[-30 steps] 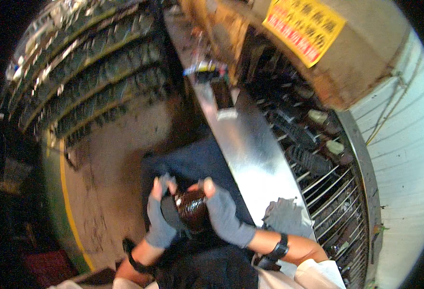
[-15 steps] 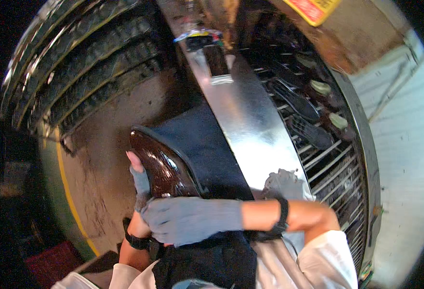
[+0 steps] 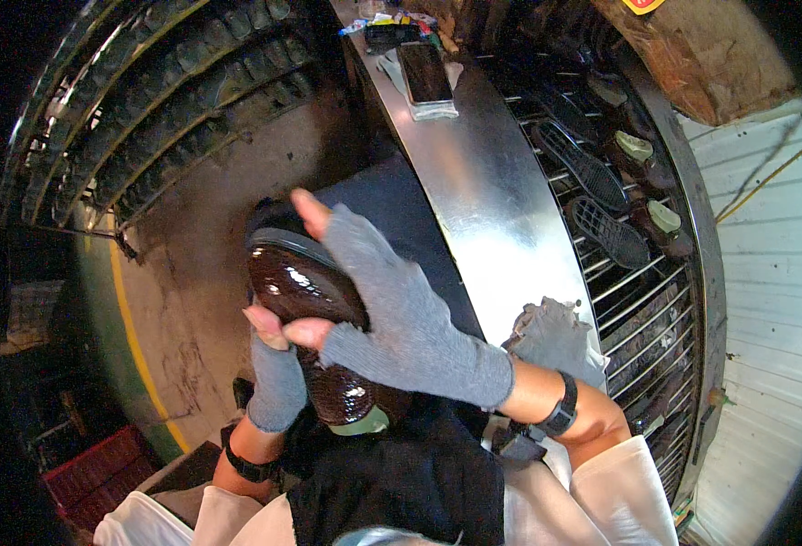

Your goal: Inspecting and assembling shoe uppers and soles in a factory setting.

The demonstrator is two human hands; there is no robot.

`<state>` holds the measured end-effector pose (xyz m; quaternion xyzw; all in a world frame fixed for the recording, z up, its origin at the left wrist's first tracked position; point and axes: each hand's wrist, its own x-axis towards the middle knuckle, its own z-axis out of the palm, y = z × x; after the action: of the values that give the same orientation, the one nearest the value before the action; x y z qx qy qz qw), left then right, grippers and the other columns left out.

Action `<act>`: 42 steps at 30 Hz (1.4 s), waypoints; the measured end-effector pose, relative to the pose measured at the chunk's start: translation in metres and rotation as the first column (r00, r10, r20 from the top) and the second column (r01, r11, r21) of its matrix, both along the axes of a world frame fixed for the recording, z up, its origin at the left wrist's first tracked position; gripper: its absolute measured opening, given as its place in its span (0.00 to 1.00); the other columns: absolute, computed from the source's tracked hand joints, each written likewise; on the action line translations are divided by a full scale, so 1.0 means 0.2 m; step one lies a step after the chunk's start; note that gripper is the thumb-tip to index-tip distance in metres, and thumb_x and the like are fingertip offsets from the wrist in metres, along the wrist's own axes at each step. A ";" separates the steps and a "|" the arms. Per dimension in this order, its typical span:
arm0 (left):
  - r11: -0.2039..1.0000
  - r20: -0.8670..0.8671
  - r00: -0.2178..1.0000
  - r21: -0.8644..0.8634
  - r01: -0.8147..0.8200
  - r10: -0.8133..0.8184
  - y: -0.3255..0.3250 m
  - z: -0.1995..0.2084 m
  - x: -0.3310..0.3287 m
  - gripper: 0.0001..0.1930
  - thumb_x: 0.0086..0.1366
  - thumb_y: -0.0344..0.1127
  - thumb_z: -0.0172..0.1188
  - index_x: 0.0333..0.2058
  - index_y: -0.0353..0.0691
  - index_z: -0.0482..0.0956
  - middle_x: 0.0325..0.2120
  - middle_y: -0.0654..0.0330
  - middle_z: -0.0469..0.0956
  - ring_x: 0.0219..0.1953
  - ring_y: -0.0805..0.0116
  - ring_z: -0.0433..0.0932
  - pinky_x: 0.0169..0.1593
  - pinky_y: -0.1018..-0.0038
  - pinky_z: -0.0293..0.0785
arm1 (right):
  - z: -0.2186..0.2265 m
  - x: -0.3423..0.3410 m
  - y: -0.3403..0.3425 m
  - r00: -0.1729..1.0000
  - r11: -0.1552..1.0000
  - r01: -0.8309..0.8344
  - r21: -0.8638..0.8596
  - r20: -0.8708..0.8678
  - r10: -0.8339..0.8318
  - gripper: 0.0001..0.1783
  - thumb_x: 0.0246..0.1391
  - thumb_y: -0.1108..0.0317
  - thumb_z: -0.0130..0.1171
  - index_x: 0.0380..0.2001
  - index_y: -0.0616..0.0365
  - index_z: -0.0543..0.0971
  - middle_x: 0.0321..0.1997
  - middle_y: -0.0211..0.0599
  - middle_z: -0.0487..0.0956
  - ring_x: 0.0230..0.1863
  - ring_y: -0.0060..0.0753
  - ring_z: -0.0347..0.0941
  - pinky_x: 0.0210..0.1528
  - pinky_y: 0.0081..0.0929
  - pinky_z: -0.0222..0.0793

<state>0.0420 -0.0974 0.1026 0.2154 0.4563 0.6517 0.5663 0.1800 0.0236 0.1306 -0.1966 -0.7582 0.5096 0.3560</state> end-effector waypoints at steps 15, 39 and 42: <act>0.954 -0.331 0.923 0.282 -0.102 0.196 0.24 0.11 -0.16 0.52 0.72 0.77 0.42 0.72 0.31 0.61 0.69 0.48 0.68 0.70 0.59 0.68 0.74 0.64 0.59 | -0.36 0.03 -0.04 0.861 0.077 -0.508 -0.858 -0.502 0.082 0.39 0.70 0.42 0.56 0.71 0.60 0.65 0.65 0.43 0.75 0.65 0.36 0.75 0.68 0.35 0.73; 0.998 -0.245 0.968 0.047 -0.048 0.058 0.28 -0.21 -0.18 0.41 0.79 0.57 0.51 0.79 0.44 0.46 0.75 0.57 0.57 0.74 0.61 0.59 0.78 0.64 0.53 | -0.24 0.02 -0.02 0.993 0.427 -0.090 -0.900 -0.114 -0.031 0.34 0.64 0.54 0.62 0.66 0.64 0.71 0.57 0.42 0.82 0.53 0.34 0.83 0.59 0.33 0.79; 0.988 0.078 0.993 0.120 -0.101 0.093 0.05 -0.32 0.05 0.37 0.81 0.60 0.42 0.75 0.39 0.56 0.71 0.55 0.65 0.71 0.62 0.66 0.76 0.64 0.58 | -0.25 -0.06 -0.02 0.977 0.486 -0.123 -0.865 -0.191 -0.092 0.30 0.65 0.58 0.64 0.65 0.61 0.74 0.57 0.36 0.82 0.54 0.29 0.80 0.60 0.31 0.75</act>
<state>0.0515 -0.0882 0.0391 0.2041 0.4042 0.7129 0.5355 0.1676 0.0188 0.0796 -0.2876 -0.3542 0.8445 0.2804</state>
